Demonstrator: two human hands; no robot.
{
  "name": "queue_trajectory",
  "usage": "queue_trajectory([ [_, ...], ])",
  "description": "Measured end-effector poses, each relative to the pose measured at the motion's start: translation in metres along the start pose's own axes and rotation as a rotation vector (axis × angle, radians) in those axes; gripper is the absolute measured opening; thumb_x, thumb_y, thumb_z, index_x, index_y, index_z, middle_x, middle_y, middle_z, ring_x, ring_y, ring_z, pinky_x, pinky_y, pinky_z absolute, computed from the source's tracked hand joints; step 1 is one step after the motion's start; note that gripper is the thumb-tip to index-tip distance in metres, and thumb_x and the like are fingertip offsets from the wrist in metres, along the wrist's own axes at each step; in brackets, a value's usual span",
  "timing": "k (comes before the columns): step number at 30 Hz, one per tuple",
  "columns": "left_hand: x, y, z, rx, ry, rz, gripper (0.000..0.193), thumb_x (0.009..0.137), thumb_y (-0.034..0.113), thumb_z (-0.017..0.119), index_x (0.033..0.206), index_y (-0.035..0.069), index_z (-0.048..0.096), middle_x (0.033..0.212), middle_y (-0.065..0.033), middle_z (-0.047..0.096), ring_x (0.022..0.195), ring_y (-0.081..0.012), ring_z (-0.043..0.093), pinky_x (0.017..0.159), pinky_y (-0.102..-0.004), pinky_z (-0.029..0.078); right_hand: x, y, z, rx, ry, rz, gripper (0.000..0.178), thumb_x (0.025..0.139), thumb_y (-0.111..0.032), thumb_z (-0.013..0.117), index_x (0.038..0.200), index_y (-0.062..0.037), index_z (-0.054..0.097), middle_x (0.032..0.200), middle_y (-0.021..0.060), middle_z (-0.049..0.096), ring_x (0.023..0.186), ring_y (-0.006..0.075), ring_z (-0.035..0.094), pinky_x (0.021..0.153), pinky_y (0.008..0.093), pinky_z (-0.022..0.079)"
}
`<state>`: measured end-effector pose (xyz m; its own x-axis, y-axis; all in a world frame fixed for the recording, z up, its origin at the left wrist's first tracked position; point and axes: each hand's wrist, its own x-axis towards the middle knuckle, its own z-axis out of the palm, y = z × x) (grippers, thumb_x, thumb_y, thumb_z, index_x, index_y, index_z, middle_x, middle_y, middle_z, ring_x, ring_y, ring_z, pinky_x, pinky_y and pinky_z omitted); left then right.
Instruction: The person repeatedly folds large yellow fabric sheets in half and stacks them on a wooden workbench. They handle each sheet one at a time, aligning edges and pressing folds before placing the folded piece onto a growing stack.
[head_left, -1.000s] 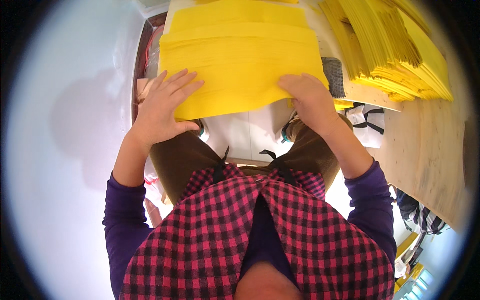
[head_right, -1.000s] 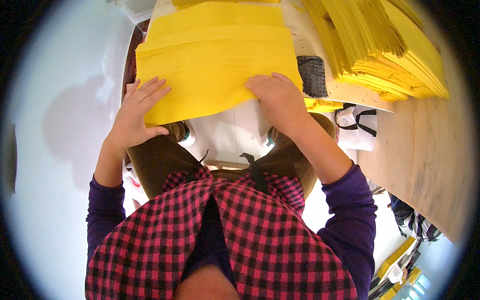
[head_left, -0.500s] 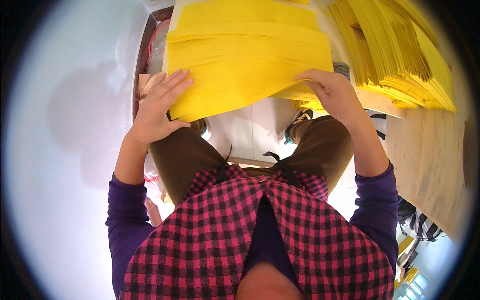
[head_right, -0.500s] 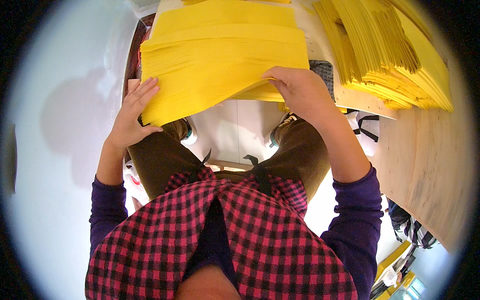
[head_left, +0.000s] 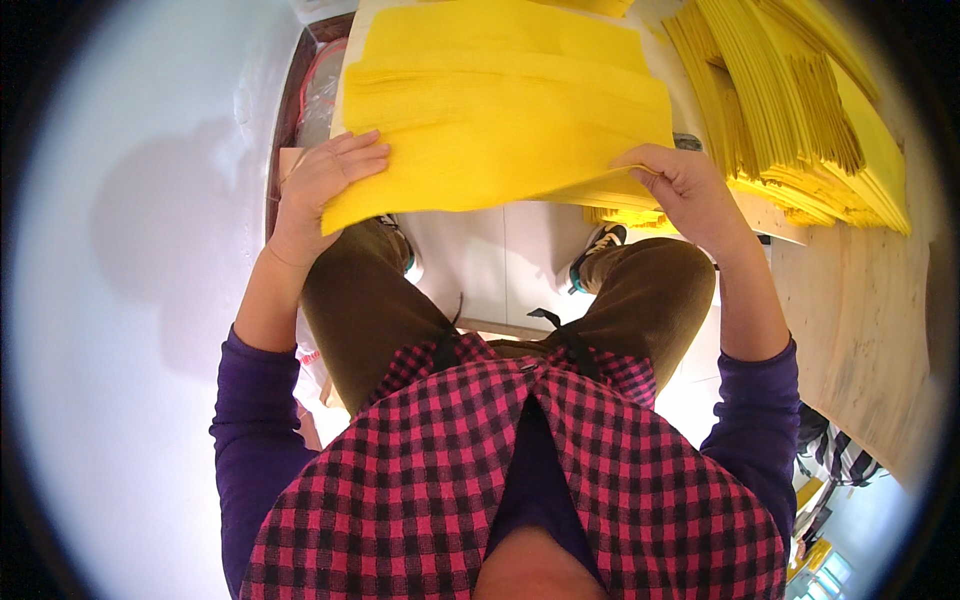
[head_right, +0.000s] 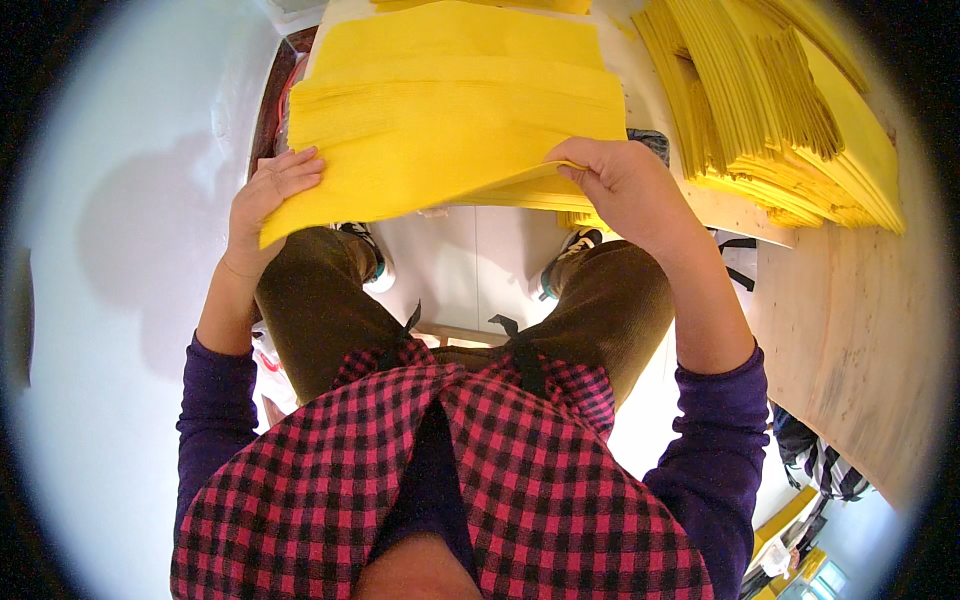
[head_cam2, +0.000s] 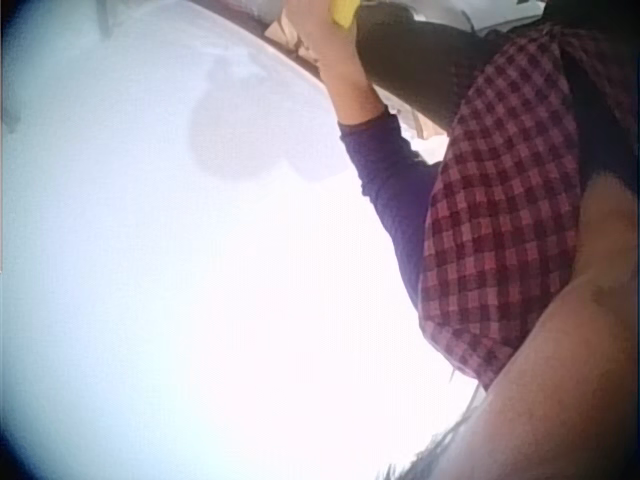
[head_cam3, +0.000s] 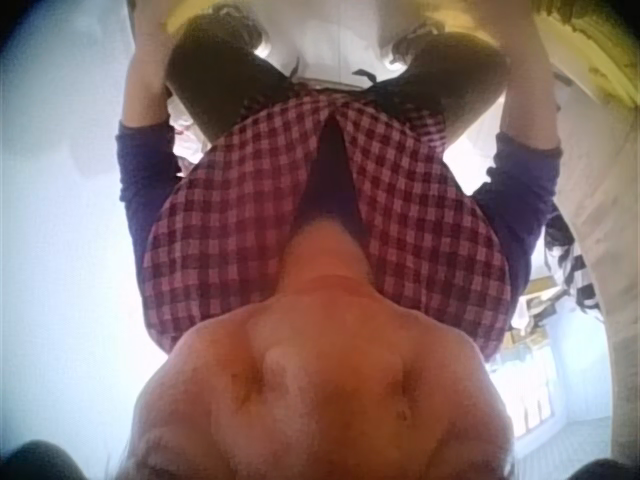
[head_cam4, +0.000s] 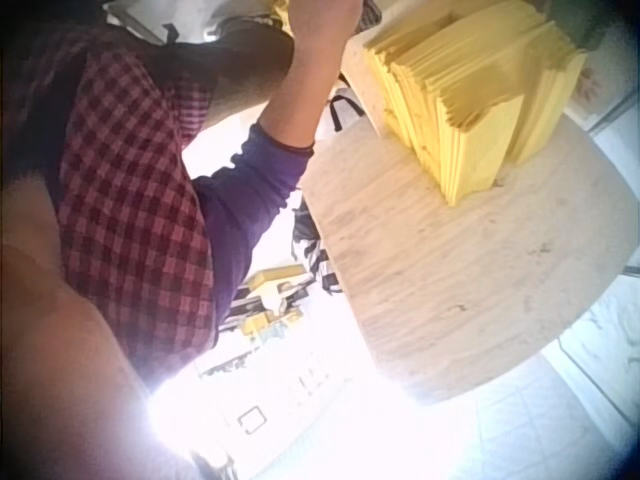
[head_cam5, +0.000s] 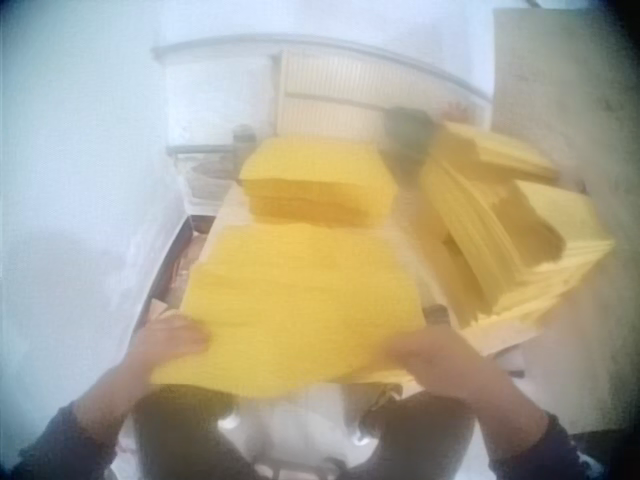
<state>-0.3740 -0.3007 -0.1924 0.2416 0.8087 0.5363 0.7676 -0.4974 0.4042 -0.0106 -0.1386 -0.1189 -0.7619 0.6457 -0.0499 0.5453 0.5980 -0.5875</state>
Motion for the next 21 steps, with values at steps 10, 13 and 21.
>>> queue_trajectory([
  [10,-0.004,-0.003,0.007,-0.25,0.022,-0.403,0.021,0.085,0.002,0.062,0.105,0.002,0.067,0.105,-0.0092,0.068,0.099,-0.0227,0.063,0.09,-0.0313,0.047,0.003,0.017,0.003,-0.024,-0.039,0.041,0.024,0.088,-0.011,0.062,0.11,-0.0005,0.062,0.093,0.0184,0.066,0.084,0.0328,0.063,0.078,0.0342,0.049],
  [13,-0.006,-0.002,0.012,-0.404,0.115,-0.584,0.019,0.088,0.009,0.065,0.105,-0.001,0.067,0.1,-0.0096,0.068,0.092,-0.0164,0.062,0.083,-0.0271,0.047,0.002,0.029,-0.001,0.087,-0.006,0.122,0.029,0.087,-0.012,0.064,0.112,0.0012,0.062,0.095,0.0153,0.068,0.085,0.0255,0.064,0.079,0.0331,0.049],
  [21,0.002,0.008,0.028,-0.364,0.283,-0.784,0.021,0.086,0.015,0.07,0.097,-0.003,0.068,0.093,-0.0096,0.067,0.087,-0.0146,0.06,0.077,-0.0263,0.046,0.008,0.061,0.006,0.182,0.101,0.232,0.03,0.088,-0.015,0.068,0.11,0.0035,0.062,0.099,0.0059,0.064,0.09,0.0148,0.059,0.081,0.0265,0.046],
])
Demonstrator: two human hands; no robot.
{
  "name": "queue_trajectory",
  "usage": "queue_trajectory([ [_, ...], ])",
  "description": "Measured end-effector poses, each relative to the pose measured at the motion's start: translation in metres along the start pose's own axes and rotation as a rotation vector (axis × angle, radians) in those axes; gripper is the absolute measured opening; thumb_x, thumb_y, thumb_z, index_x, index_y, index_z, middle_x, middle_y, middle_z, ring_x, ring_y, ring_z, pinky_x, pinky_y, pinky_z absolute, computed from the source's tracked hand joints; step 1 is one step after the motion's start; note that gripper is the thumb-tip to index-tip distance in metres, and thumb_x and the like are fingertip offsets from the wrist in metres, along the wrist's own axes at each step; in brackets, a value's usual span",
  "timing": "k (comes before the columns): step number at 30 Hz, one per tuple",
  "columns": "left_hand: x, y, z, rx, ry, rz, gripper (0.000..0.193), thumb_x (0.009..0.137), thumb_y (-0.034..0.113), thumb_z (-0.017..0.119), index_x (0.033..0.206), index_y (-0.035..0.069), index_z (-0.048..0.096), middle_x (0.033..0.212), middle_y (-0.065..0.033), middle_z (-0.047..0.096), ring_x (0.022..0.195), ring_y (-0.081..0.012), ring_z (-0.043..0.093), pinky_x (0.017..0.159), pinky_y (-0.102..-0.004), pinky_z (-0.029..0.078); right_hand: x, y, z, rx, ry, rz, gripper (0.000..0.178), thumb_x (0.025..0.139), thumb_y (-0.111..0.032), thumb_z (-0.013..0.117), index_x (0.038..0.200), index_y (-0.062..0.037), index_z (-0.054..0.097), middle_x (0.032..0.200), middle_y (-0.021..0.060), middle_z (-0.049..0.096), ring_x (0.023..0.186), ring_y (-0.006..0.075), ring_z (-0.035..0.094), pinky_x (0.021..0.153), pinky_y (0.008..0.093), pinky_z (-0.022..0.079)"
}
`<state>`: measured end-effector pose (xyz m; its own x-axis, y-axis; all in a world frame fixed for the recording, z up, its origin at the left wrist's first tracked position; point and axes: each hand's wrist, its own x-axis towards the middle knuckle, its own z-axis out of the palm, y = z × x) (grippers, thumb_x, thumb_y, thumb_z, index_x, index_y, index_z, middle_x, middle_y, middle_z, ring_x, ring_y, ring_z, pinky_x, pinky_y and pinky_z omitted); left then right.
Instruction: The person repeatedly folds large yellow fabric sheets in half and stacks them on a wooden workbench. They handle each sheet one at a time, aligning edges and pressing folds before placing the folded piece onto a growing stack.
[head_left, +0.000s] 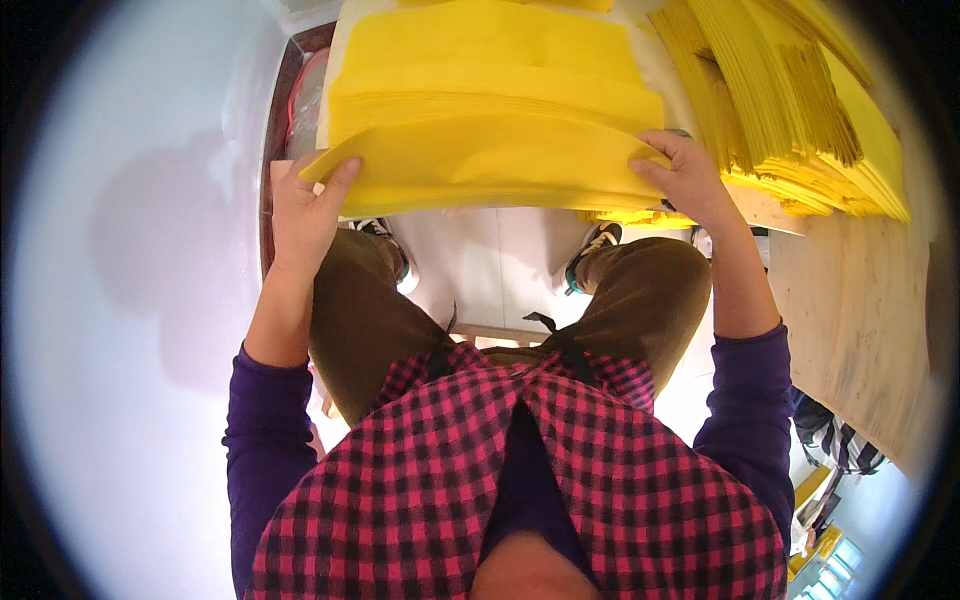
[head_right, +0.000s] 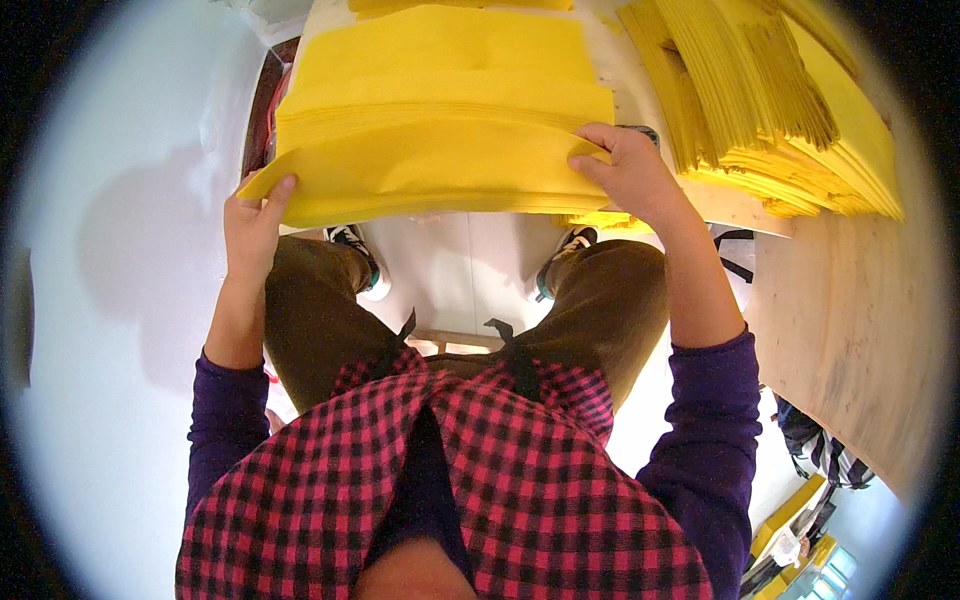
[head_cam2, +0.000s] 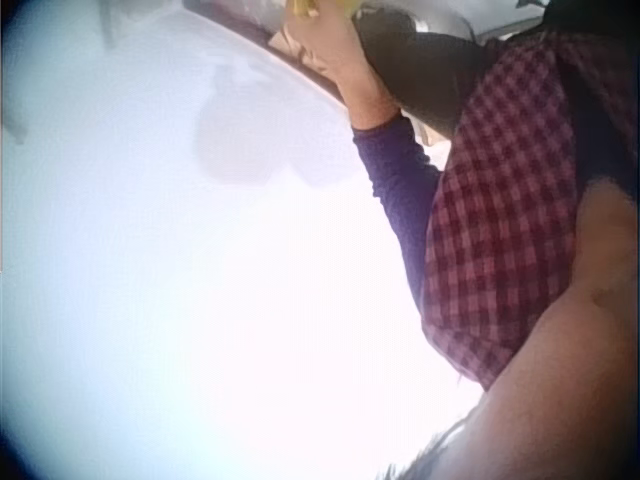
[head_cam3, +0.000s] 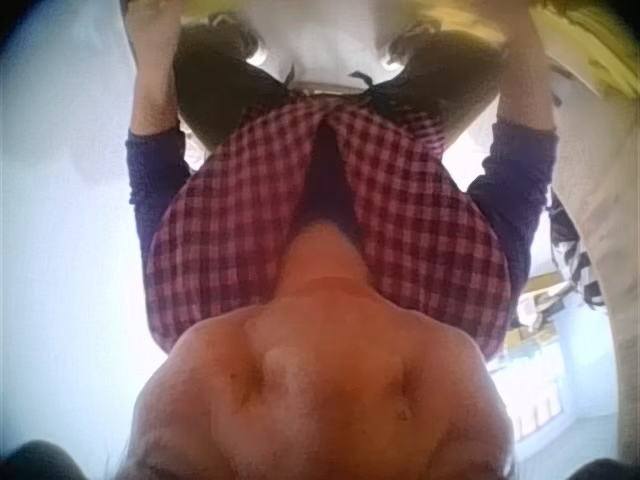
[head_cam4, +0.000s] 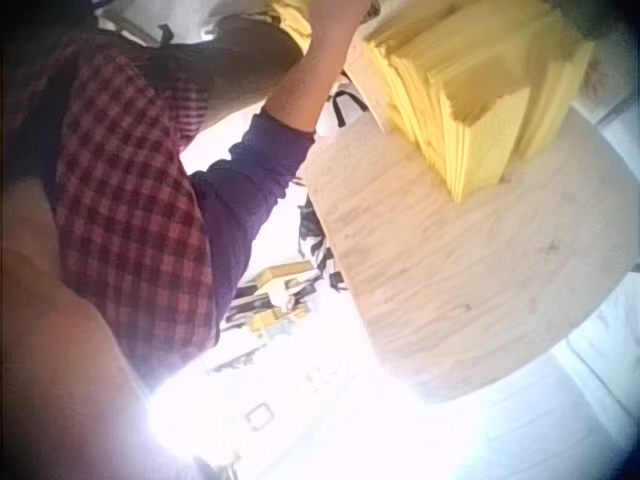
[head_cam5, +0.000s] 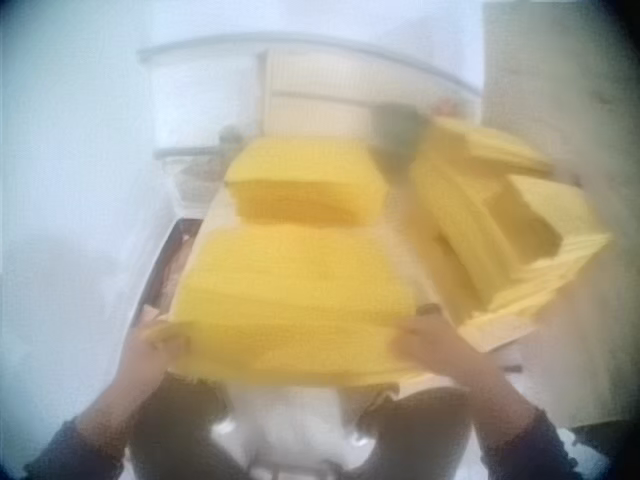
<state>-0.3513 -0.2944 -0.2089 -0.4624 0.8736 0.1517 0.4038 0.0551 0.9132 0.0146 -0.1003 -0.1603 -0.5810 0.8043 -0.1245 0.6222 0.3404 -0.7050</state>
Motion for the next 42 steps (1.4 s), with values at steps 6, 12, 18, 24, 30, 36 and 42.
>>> queue_trajectory([
  [6,0.004,-0.008,-0.004,0.081,-0.127,0.483,0.017,0.071,-0.001,0.072,0.088,0.002,0.069,0.104,-0.0102,0.067,0.106,-0.0258,0.06,0.094,-0.0357,0.045,0.011,0.025,-0.028,0.356,-0.009,0.047,0.025,0.091,-0.018,0.065,0.108,-0.0004,0.064,0.101,0.0053,0.066,0.094,0.0137,0.061,0.085,0.0269,0.048],
  [12,-0.002,-0.014,-0.005,0.072,-0.139,0.547,0.018,0.07,0.002,0.073,0.087,0.004,0.069,0.105,-0.0109,0.067,0.108,-0.0283,0.059,0.097,-0.0391,0.042,0.021,0.059,-0.037,0.226,0.194,-0.076,0.027,0.088,-0.006,0.063,0.114,-0.0041,0.062,0.106,0.0058,0.065,0.096,0.015,0.062,0.086,0.0274,0.049],
  [18,-0.005,-0.013,-0.003,0.037,-0.137,0.52,0.016,0.072,0.004,0.073,0.087,0.004,0.069,0.104,-0.0101,0.067,0.108,-0.0277,0.059,0.098,-0.0385,0.042,0.02,0.064,-0.03,-0.258,0.227,-0.33,0.061,0.079,0.008,0.061,0.134,-0.0148,0.05,0.139,0.0078,0.048,0.119,0.025,0.053,0.101,0.0352,0.043],
  [24,-0.007,-0.014,-0.002,0.003,-0.143,0.504,0.016,0.073,0.003,0.073,0.088,0.005,0.07,0.103,-0.0091,0.065,0.11,-0.0274,0.057,0.097,-0.0379,0.042,0.034,0.058,-0.032,-0.442,0.171,-0.47,0.059,0.078,0.009,0.06,0.132,-0.0144,0.053,0.142,0.0067,0.046,0.128,0.028,0.045,0.106,0.0365,0.038],
  [30,-0.007,-0.016,-0.005,-0.021,-0.163,0.473,0.015,0.074,0.002,0.072,0.088,0.005,0.07,0.104,-0.0098,0.064,0.11,-0.0284,0.055,0.097,-0.0386,0.042,0.057,0.067,-0.044,-0.343,0.067,-0.612,0.046,0.079,0.009,0.059,0.12,-0.0117,0.063,0.133,0.0081,0.056,0.122,0.0274,0.051,0.102,0.035,0.041],
  [36,-0.008,-0.018,-0.005,-0.061,-0.171,0.451,0.014,0.074,0.004,0.072,0.088,0.005,0.07,0.104,-0.0104,0.064,0.11,-0.029,0.055,0.097,-0.0394,0.041,0.062,0.077,-0.048,-0.1,-0.026,-0.527,0.035,0.082,0.01,0.058,0.111,-0.0078,0.067,0.13,0.0076,0.059,0.119,0.0236,0.055,0.097,0.031,0.045],
  [42,-0.007,-0.019,-0.005,-0.072,-0.181,0.449,0.012,0.074,0.003,0.071,0.086,0.005,0.07,0.104,-0.0104,0.064,0.111,-0.0285,0.055,0.099,-0.039,0.04,0.065,0.079,-0.05,0.131,-0.043,-0.439,0.021,0.083,0.002,0.063,0.099,-0.0092,0.072,0.122,0.0102,0.063,0.104,0.0216,0.063,0.089,0.0292,0.051],
])
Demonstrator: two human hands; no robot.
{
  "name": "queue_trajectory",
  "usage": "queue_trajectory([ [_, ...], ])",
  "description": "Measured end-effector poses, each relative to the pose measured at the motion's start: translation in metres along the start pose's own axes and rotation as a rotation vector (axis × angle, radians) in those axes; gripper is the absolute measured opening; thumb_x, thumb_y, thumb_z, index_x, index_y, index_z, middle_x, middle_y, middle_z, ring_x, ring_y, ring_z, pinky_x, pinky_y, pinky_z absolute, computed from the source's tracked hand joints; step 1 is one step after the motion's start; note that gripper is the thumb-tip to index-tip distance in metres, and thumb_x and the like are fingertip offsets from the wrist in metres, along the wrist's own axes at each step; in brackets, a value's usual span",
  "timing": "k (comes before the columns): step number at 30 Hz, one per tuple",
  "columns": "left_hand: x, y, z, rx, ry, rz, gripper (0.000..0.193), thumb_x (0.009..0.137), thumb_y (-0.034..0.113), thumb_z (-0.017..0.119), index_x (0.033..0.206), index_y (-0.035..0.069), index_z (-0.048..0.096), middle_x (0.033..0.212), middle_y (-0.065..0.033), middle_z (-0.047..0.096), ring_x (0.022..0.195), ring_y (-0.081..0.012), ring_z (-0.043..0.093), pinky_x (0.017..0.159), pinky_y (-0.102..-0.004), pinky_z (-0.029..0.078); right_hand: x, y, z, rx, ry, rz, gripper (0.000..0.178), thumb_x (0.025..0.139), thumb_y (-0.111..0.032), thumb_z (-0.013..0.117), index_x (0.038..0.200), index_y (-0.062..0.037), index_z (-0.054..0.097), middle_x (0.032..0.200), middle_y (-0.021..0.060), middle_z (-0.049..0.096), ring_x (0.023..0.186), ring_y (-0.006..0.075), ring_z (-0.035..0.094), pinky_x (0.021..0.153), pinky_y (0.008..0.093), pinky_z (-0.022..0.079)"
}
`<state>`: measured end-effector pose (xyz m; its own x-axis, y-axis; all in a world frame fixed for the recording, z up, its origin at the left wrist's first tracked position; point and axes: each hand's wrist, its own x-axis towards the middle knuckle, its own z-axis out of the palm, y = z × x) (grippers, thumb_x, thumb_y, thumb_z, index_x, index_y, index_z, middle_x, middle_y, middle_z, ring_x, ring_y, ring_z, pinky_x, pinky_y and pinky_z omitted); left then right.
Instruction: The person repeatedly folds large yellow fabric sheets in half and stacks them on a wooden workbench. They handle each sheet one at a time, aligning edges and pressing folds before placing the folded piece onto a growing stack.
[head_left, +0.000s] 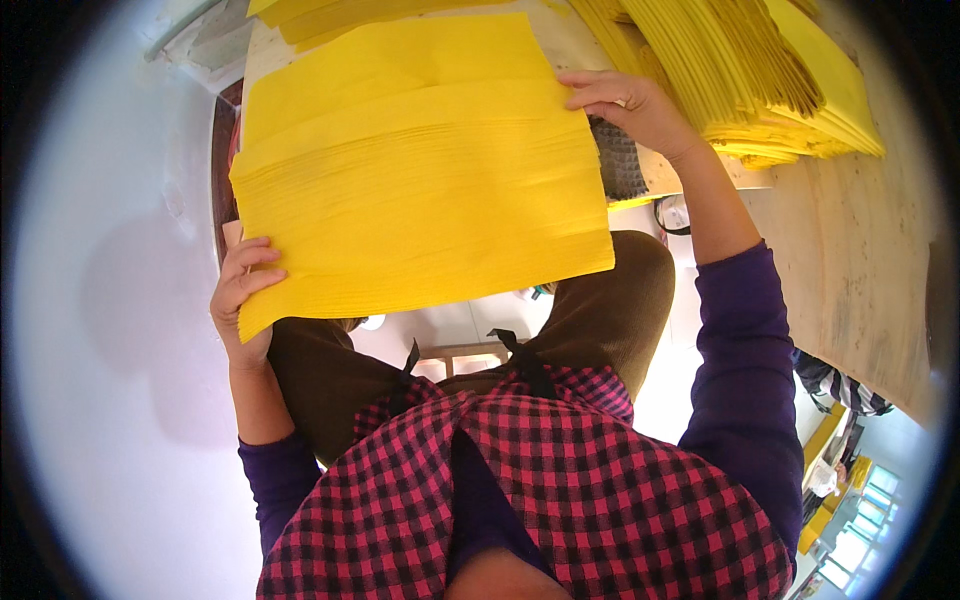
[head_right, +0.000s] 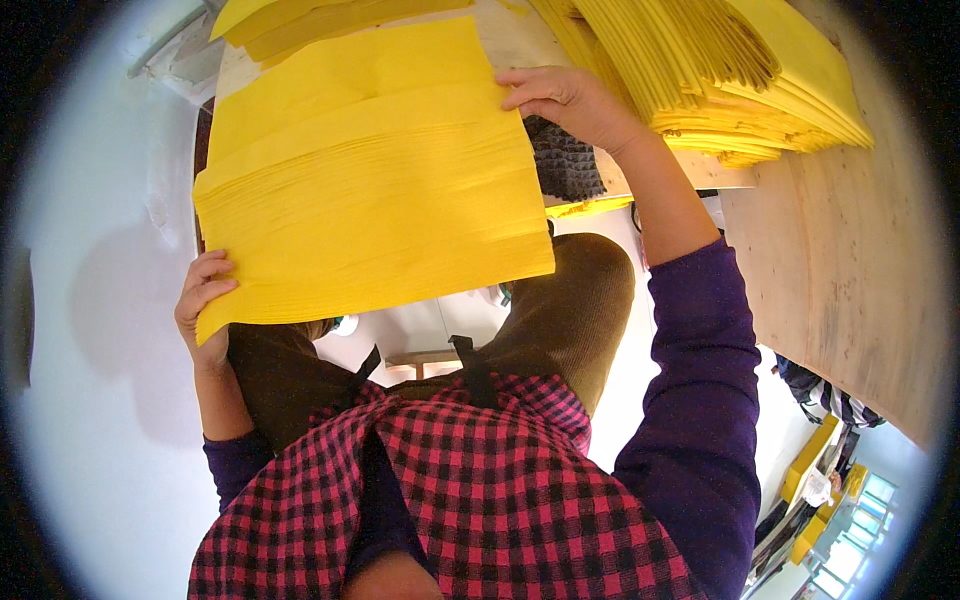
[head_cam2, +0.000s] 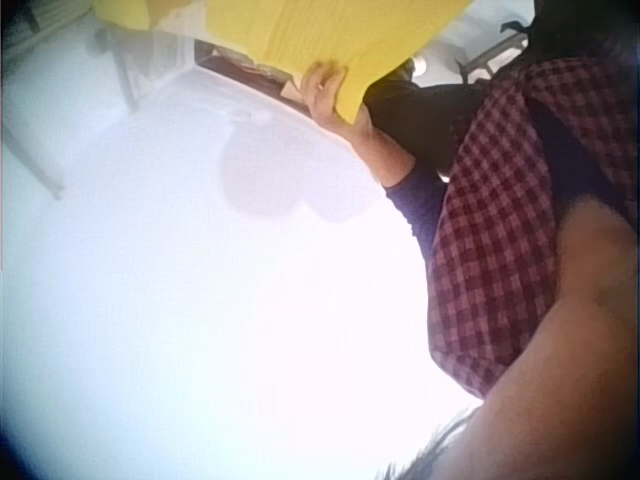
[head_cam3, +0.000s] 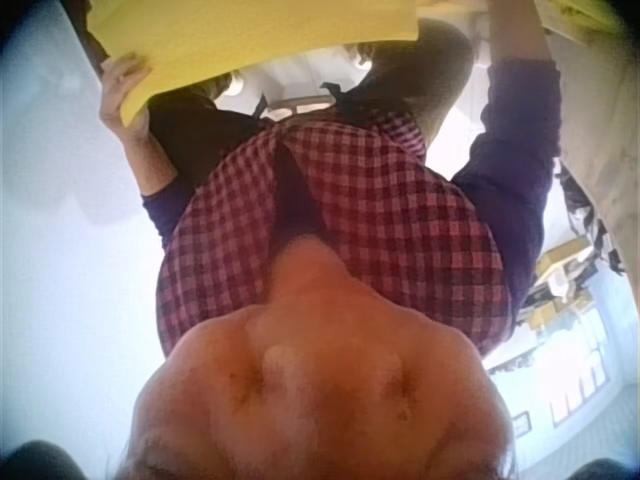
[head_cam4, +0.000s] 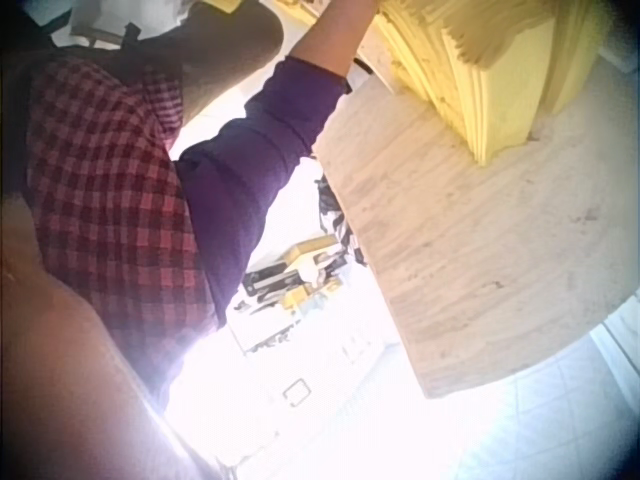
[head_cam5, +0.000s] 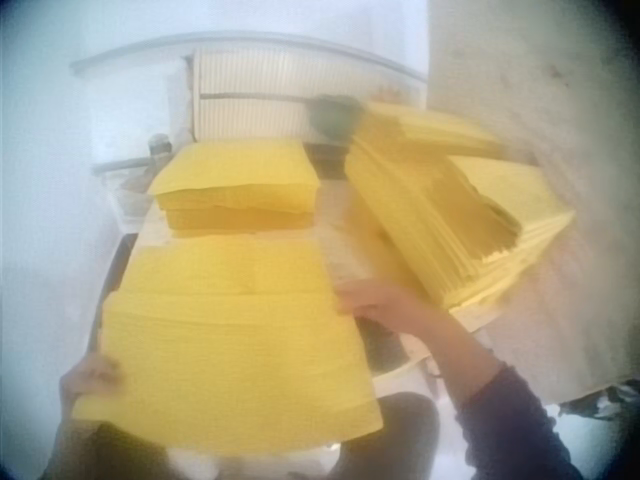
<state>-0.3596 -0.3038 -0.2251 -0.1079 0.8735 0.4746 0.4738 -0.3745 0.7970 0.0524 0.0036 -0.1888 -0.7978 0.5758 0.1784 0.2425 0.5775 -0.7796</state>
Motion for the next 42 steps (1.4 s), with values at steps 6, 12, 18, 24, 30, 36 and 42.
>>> queue_trajectory([
  [6,-0.001,0.0,-0.001,0.018,0.003,0.007,0.012,0.073,0.003,0.071,0.085,0.005,0.07,0.104,-0.0102,0.064,0.11,-0.0272,0.055,0.099,-0.0379,0.04,0.001,0.003,-0.005,-0.139,-0.062,-0.056,0.027,0.086,0.011,0.054,0.101,-0.0047,0.07,0.126,0.0074,0.061,0.114,0.0193,0.059,0.091,0.0259,0.049],
  [12,-0.003,-0.003,-0.003,0.029,-0.01,0.001,0.013,0.077,0.013,0.071,0.087,0.005,0.069,0.103,-0.0126,0.064,0.111,-0.0308,0.054,0.101,-0.0429,0.037,-0.01,-0.032,0.006,-0.431,0.002,-0.073,0.032,0.079,-0.01,0.07,0.11,-0.0104,0.066,0.131,0.0106,0.057,0.122,0.0311,0.05,0.103,0.0376,0.04],
  [18,-0.002,-0.002,-0.004,0.04,-0.013,0.014,0.012,0.075,0.007,0.07,0.087,0.005,0.07,0.105,-0.0122,0.064,0.111,-0.0295,0.055,0.1,-0.0408,0.039,-0.026,-0.071,0.049,-0.581,-0.098,-0.099,0.053,0.074,-0.021,0.075,0.123,-0.01,0.058,0.139,0.011,0.049,0.128,0.0321,0.045,0.107,0.04,0.035],
  [24,-0.003,-0.001,-0.004,0.029,-0.012,0.029,0.016,0.072,0.0,0.071,0.088,0.005,0.072,0.107,-0.0113,0.063,0.111,-0.0277,0.056,0.098,-0.0377,0.041,-0.023,-0.07,0.06,-0.745,-0.1,-0.17,0.043,0.08,-0.02,0.068,0.12,-0.0067,0.059,0.132,0.0124,0.054,0.124,0.031,0.049,0.103,0.0401,0.041],
  [30,-0.002,-0.001,-0.004,0.036,-0.005,0.067,0.016,0.072,0.004,0.072,0.088,0.006,0.072,0.108,-0.011,0.062,0.115,-0.0292,0.053,0.1,-0.0396,0.039,-0.02,-0.063,0.063,-0.874,-0.094,-0.207,0.03,0.084,-0.013,0.064,0.113,-0.005,0.062,0.123,0.0091,0.061,0.117,0.0264,0.056,0.096,0.0375,0.046],
  [36,0.002,0.0,-0.002,0.124,0.034,0.175,0.02,0.068,0.01,0.075,0.088,0.013,0.074,0.114,-0.0067,0.059,0.111,-0.029,0.048,0.095,-0.0392,0.039,-0.004,-0.074,0.056,-0.683,0.025,-0.015,0.019,0.086,-0.016,0.062,0.102,-0.0057,0.064,0.094,0.0118,0.069,0.087,0.0325,0.065,0.074,0.0392,0.052],
  [42,0.002,0.002,-0.003,0.263,0.094,0.207,0.025,0.061,0.018,0.078,0.086,0.017,0.076,0.117,-0.0061,0.057,0.106,-0.0294,0.048,0.092,-0.0388,0.038,0.035,-0.077,0.026,-0.416,-0.083,0.277,0.018,0.094,-0.016,0.059,0.105,-0.0009,0.06,0.088,0.0025,0.063,0.079,0.0121,0.055,0.074,0.0244,0.044],
])
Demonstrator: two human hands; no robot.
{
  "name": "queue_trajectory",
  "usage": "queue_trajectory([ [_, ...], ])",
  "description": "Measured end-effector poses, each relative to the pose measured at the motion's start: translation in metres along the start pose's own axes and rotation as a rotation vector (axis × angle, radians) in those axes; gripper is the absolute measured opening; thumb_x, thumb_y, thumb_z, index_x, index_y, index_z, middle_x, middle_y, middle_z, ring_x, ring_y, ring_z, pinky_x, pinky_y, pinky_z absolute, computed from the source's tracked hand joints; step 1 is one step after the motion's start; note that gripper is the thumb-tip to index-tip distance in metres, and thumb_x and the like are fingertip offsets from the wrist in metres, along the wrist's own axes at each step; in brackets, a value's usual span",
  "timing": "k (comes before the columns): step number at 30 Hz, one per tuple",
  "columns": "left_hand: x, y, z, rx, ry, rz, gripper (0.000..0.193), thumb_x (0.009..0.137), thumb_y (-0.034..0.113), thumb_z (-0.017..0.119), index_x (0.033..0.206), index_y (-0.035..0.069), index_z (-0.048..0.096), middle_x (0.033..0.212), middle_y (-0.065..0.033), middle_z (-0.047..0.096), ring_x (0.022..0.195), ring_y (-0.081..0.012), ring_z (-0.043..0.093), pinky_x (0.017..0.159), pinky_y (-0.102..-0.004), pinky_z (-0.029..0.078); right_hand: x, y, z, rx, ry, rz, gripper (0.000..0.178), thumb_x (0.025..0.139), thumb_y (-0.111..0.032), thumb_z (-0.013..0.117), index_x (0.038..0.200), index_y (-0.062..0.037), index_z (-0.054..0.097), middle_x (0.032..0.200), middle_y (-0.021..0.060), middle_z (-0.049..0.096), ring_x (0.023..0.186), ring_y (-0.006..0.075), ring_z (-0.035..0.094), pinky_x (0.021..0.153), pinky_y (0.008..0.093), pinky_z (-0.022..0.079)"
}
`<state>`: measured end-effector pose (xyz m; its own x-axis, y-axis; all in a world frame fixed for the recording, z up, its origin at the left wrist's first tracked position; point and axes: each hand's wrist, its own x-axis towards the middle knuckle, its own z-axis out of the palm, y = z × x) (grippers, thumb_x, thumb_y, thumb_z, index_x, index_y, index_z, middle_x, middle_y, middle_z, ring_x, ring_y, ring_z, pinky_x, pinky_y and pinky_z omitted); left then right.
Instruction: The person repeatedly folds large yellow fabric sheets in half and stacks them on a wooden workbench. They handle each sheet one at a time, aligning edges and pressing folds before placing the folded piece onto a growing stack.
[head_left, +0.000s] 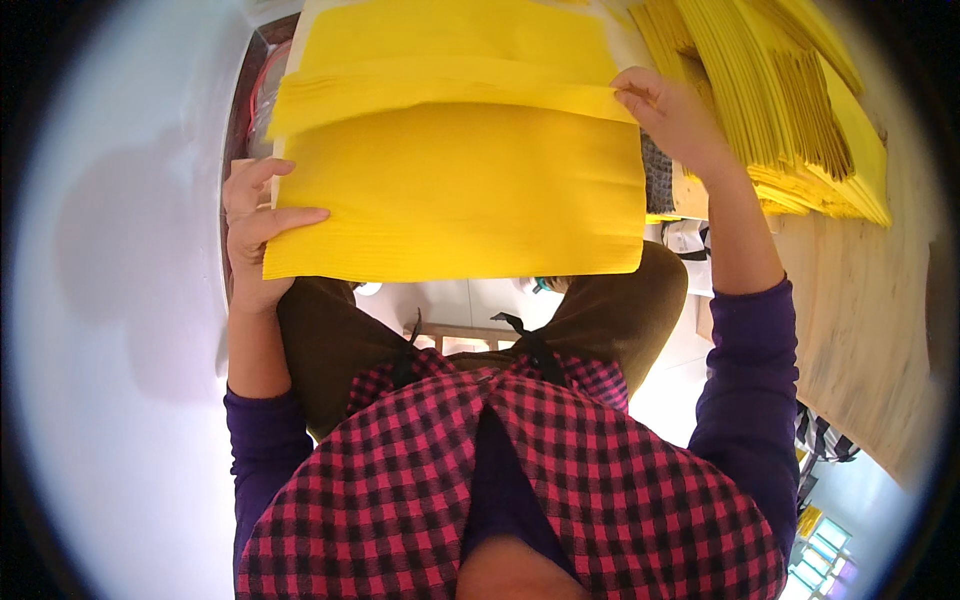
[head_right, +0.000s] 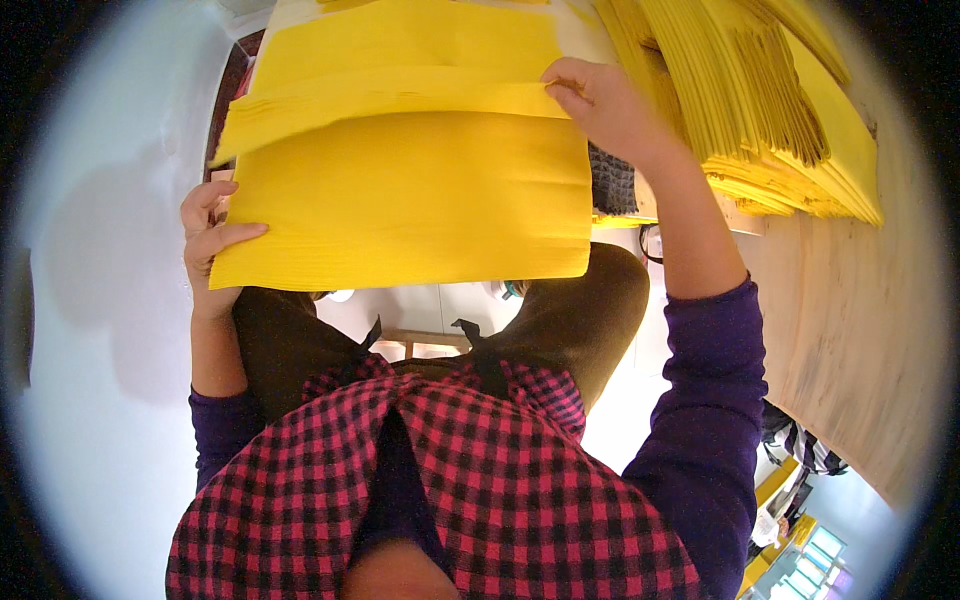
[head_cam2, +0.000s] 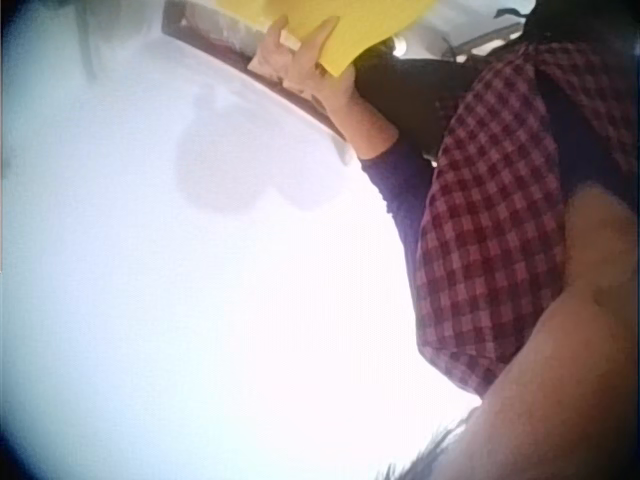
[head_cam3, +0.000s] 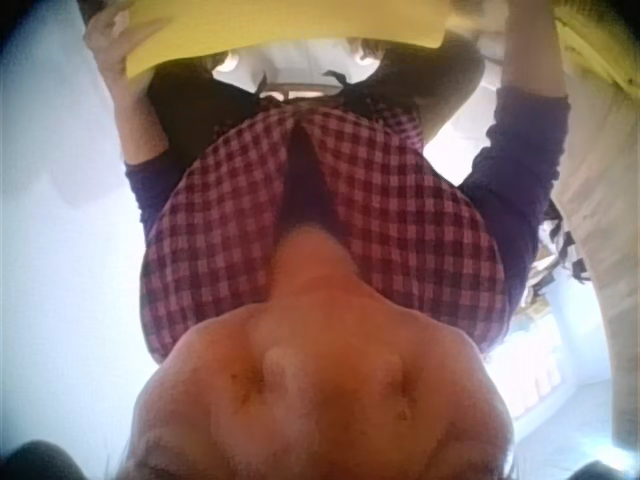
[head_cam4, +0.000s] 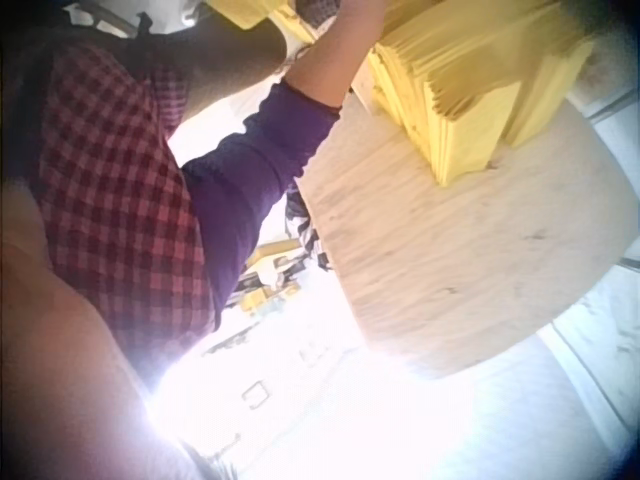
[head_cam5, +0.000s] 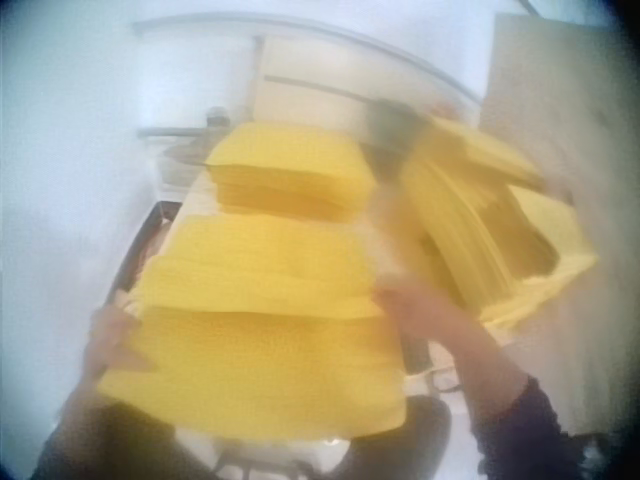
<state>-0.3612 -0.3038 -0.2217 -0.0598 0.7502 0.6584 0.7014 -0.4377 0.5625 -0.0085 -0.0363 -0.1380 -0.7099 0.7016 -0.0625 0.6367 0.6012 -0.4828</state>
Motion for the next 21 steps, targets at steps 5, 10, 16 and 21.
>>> queue_trajectory([
  [5,0.002,-0.002,-0.005,-0.092,-0.09,0.023,0.015,0.073,0.011,0.075,0.087,0.014,0.074,0.127,-0.0109,0.05,0.125,-0.0322,0.044,0.104,-0.044,0.037,0.036,0.013,-0.016,0.115,0.046,-0.121,0.02,0.093,-0.019,0.058,0.105,-0.0028,0.062,0.081,0.002,0.062,0.078,0.0083,0.056,0.071,0.0247,0.046],
  [10,0.003,-0.002,-0.003,-0.131,-0.089,-0.027,0.016,0.071,0.015,0.076,0.087,0.013,0.073,0.116,-0.0131,0.063,0.123,-0.036,0.05,0.105,-0.0482,0.033,0.074,0.021,-0.05,0.204,-0.077,-0.076,0.028,0.094,-0.027,0.06,0.11,-0.0043,0.064,0.093,0.0029,0.067,0.088,0.0128,0.061,0.079,0.0265,0.047],
  [16,0.004,-0.003,0.002,-0.155,-0.151,-0.115,0.015,0.074,0.013,0.074,0.088,0.011,0.07,0.097,-0.0062,0.072,0.11,-0.0321,0.063,0.11,-0.0524,0.027,0.126,0.061,-0.044,0.16,0.191,-0.082,0.041,0.096,-0.026,0.054,0.131,-0.0053,0.051,0.131,0.0184,0.053,0.119,0.0277,0.051,0.103,0.0442,0.038],
  [21,0.005,-0.001,0.002,-0.198,-0.148,-0.187,0.009,0.079,0.013,0.071,0.087,0.009,0.07,0.095,-0.0072,0.072,0.11,-0.0321,0.063,0.111,-0.0505,0.025,0.059,0.012,-0.028,-0.194,0.177,-0.161,0.041,0.091,-0.033,0.062,0.123,-0.0077,0.058,0.121,0.0101,0.061,0.115,0.0237,0.056,0.098,0.0344,0.042],
])
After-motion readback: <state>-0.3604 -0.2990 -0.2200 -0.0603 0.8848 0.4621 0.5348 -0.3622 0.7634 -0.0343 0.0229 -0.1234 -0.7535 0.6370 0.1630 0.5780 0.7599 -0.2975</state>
